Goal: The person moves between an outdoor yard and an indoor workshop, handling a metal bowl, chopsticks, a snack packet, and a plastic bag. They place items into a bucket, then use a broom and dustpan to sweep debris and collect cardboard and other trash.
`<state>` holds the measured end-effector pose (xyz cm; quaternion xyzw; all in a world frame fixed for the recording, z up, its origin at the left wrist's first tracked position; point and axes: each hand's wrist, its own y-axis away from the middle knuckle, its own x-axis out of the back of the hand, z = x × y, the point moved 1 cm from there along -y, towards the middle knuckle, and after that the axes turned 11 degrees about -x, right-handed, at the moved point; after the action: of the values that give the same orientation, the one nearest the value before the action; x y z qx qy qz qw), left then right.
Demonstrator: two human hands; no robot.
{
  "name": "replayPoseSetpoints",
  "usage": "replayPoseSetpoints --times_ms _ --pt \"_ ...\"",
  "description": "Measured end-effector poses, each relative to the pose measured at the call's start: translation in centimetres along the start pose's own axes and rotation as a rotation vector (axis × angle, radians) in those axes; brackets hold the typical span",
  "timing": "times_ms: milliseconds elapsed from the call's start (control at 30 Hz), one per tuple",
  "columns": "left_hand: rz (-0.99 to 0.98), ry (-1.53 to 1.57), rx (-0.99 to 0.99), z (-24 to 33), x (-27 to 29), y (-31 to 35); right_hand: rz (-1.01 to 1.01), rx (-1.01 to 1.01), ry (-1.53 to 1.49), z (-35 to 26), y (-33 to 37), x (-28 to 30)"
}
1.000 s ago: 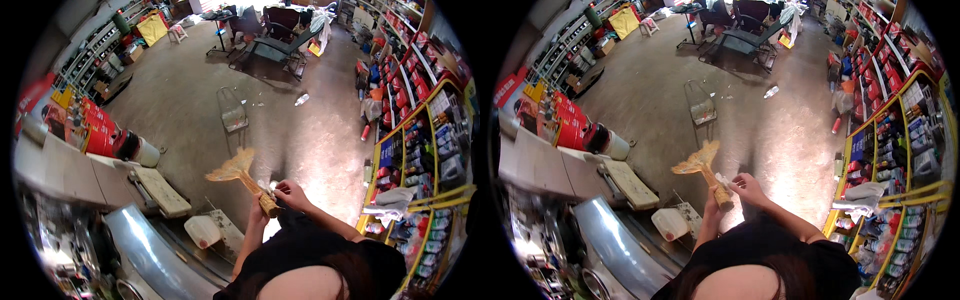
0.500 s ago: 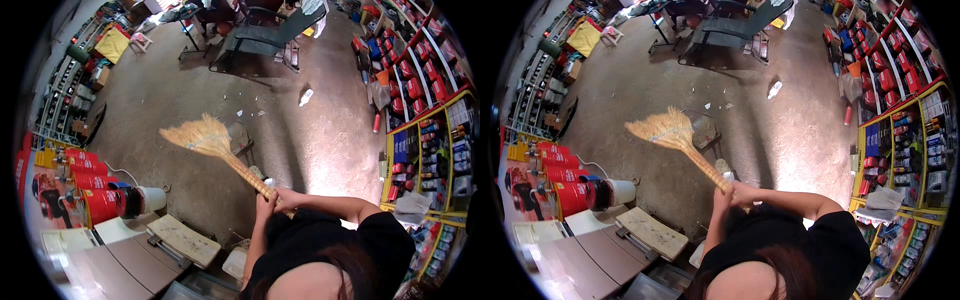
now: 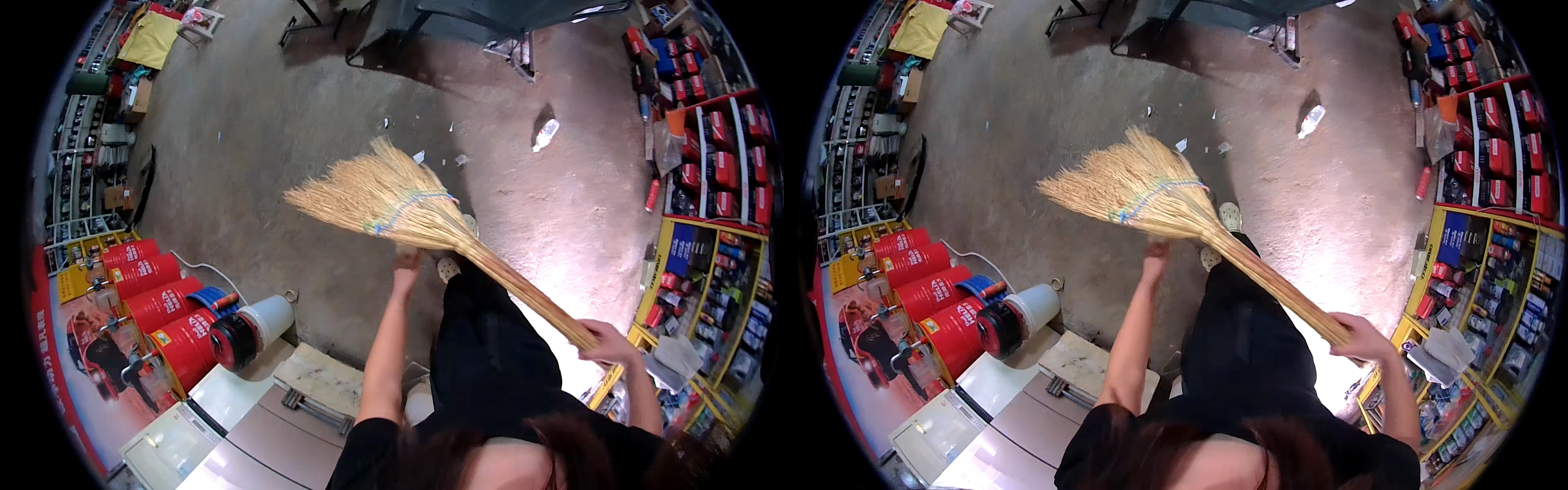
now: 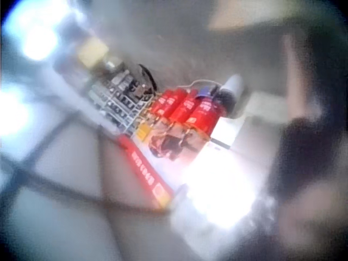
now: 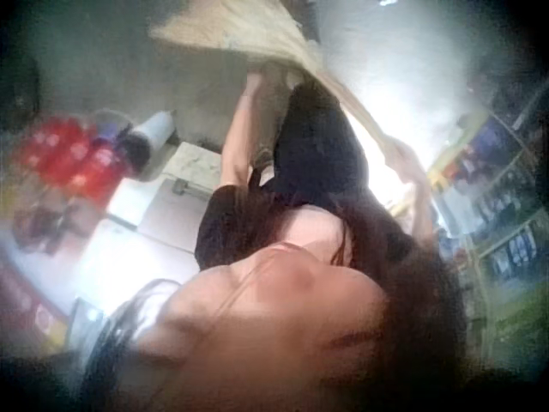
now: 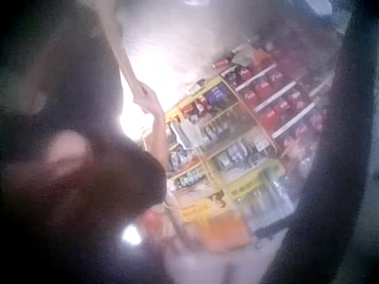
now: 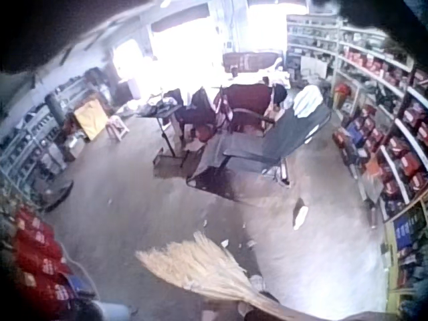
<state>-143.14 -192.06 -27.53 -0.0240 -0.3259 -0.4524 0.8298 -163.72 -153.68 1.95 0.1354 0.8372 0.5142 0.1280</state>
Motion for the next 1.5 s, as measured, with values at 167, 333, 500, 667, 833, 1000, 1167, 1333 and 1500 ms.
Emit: replayPoseSetpoints --times_ms 167,333,500,667,833,1000,1167,1333,1500 --pt "0.406 0.963 0.691 -6.4 0.4 -9.1 -0.227 -0.247 -0.251 -4.7 4.0 3.5" --pt "0.477 0.979 0.880 -7.8 -2.8 -12.5 -0.322 -0.424 -0.377 -8.7 8.3 6.7" --pt "0.532 0.942 1.089 -6.5 -4.2 -14.4 -0.174 -0.470 -0.567 -9.5 11.1 9.7" --pt "0.675 1.046 1.096 -9.9 -7.3 -15.0 0.017 -0.566 -0.529 -9.2 7.6 10.0" --pt "0.790 1.131 0.958 -9.6 -5.7 -17.6 0.306 -0.439 -0.652 -8.9 -12.2 5.2" --pt "0.917 1.041 0.925 -9.4 1.9 -15.8 0.269 -0.442 -0.985 -10.5 -35.8 0.7" --pt "0.870 1.050 0.838 -10.5 12.6 -12.5 0.149 -0.348 -1.101 -17.9 -55.0 -12.3" --pt "0.672 0.883 0.807 -12.3 21.8 -10.6 0.091 -0.347 -1.048 -25.4 -55.4 -25.8" --pt "0.568 0.742 0.694 -19.7 25.7 -11.0 0.176 -0.200 -1.006 -26.8 -43.9 -32.7"
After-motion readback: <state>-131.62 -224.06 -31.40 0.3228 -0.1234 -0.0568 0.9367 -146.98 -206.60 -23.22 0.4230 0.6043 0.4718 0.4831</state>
